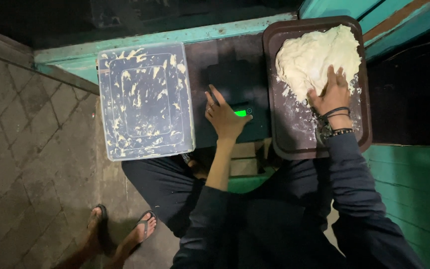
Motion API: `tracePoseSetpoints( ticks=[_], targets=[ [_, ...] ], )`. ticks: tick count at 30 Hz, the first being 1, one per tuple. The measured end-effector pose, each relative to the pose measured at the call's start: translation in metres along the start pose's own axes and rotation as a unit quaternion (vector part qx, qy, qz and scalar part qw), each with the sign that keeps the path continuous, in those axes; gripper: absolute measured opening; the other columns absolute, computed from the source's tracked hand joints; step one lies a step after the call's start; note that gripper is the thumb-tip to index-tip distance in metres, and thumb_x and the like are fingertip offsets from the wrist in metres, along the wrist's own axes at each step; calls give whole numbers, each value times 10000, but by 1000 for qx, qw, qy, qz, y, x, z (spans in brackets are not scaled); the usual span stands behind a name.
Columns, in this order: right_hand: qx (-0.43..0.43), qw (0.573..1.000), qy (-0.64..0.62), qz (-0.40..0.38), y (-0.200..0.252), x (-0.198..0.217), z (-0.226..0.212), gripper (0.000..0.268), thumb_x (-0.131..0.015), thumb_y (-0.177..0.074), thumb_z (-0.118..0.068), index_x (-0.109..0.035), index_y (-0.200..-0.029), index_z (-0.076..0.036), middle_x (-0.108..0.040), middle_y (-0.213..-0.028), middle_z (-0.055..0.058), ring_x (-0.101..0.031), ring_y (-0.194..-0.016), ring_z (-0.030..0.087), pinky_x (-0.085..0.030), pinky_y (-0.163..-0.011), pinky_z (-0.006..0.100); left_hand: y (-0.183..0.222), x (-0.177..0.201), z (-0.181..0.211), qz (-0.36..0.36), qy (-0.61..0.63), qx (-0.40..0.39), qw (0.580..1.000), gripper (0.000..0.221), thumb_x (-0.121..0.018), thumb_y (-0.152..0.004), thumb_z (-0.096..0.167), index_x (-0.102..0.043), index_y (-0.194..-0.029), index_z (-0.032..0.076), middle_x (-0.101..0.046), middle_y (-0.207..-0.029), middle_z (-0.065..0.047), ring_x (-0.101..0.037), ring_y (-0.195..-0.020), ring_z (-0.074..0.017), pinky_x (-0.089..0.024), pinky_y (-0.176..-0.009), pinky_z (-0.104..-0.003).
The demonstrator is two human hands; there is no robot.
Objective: Portioning dough from a large mass, weighing it on a digital scale, and rolling it into small balls.
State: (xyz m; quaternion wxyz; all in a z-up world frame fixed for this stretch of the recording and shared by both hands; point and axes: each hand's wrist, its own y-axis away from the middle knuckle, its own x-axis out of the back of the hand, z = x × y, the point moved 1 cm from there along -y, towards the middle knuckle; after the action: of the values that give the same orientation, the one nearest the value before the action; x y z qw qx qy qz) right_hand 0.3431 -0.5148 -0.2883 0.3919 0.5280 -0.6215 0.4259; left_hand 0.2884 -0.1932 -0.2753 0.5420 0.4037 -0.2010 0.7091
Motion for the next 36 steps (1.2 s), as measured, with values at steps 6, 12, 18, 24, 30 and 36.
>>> tracePoseSetpoints(
  ticks=[6,12,18,24,30,36],
  targets=[
    [14,1000,-2,12,-1,-5,7,858,-783,-867,-353,-471,-1593,-19,-447,-1519,384,-435,-1398,533,-431,-1076,647,-28,-12,-28,48,129,28,990,1192,-808,-722,539,-187,-1623,64,-518,-1423,-254,-535,-1254,-464,-375,-1067,-586],
    [1,1000,18,11,-4,-7,5,806,-779,-876,-359,-512,-1580,-70,-488,-1503,346,-476,-1374,502,-465,-1024,659,-46,-25,-52,50,157,-11,986,712,-582,-964,487,-414,-1549,118,-555,-1432,-183,-540,-1261,-451,-431,-1050,-622],
    [5,998,64,-7,-11,-10,11,798,-790,-862,-332,-530,-1570,-71,-525,-1479,344,-523,-1343,501,-495,-980,663,-39,-15,-47,11,148,-32,988,703,-494,-989,550,-411,-1559,148,-574,-1418,-164,-561,-1244,-419,-459,-1016,-580],
    [-4,997,69,-45,-19,26,2,767,-807,-855,-452,-622,-1485,-56,-594,-1409,334,-606,-1215,544,-508,-950,658,-11,73,-70,89,216,-74,969,622,-598,-1009,506,-579,-1408,30,-614,-1315,-250,-547,-1267,-462,-416,-1079,-560],
    [28,993,37,-112,-32,83,-86,779,-811,-920,-368,-446,-1526,-44,-550,-1248,250,-600,-1044,441,-604,-814,536,-2,146,-161,160,6,-27,987,573,-490,-1018,476,-574,-1423,78,-483,-1517,-218,-398,-1409,-405,-255,-1141,-598],
    [56,987,119,-89,-27,-6,-31,835,-775,-870,-189,-431,-1629,-142,-390,-1623,287,-344,-1458,534,-374,-1144,680,-17,168,-260,304,-84,127,941,644,-726,-984,432,-504,-1506,129,-474,-1412,-327,-466,-1309,-508,-353,-1036,-581]
  ],
)
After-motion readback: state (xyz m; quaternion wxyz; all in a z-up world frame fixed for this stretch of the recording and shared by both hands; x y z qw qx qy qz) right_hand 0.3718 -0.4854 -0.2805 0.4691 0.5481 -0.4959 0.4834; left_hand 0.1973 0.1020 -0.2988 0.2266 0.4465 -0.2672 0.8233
